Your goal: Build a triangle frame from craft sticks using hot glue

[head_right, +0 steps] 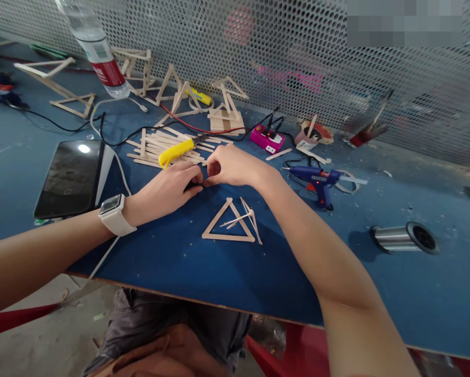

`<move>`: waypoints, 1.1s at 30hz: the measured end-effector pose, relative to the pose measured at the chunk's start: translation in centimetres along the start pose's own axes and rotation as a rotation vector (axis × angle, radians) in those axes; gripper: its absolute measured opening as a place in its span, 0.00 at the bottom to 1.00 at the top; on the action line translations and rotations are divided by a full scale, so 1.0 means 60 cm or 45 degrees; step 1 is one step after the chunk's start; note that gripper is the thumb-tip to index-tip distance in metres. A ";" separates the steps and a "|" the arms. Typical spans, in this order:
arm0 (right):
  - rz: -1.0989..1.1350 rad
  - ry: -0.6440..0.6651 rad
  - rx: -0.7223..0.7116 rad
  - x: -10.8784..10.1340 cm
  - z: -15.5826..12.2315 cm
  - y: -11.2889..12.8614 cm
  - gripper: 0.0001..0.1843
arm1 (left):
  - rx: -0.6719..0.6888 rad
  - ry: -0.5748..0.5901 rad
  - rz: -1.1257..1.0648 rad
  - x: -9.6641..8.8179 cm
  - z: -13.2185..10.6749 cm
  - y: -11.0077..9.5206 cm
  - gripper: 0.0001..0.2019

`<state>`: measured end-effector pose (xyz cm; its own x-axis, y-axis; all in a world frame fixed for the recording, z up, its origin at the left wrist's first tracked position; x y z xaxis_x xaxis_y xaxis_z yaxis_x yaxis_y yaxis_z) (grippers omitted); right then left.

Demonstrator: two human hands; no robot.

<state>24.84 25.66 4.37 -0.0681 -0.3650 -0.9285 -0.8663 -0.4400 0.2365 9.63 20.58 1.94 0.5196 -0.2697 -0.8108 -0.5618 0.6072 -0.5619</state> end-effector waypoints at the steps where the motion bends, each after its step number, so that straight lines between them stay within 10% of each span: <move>1: 0.000 0.000 -0.001 0.000 0.000 0.000 0.05 | -0.007 -0.002 -0.005 -0.001 0.000 0.001 0.02; 33: 0.036 0.185 -0.238 0.003 -0.010 -0.004 0.02 | -0.009 0.028 0.002 0.012 0.005 0.018 0.09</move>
<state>25.34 25.19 4.29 -0.0071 -0.4876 -0.8731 -0.7572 -0.5676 0.3232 9.58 21.24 0.78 0.5043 -0.2849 -0.8152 -0.5673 0.6023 -0.5615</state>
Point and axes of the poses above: each hand's wrist, its own z-axis towards the middle knuckle, its own x-axis out of the palm, y = z × x, the point moved 7 cm from there along z, towards the middle knuckle, and after that the axes turned 11 degrees about -z, right-handed, at the moved point
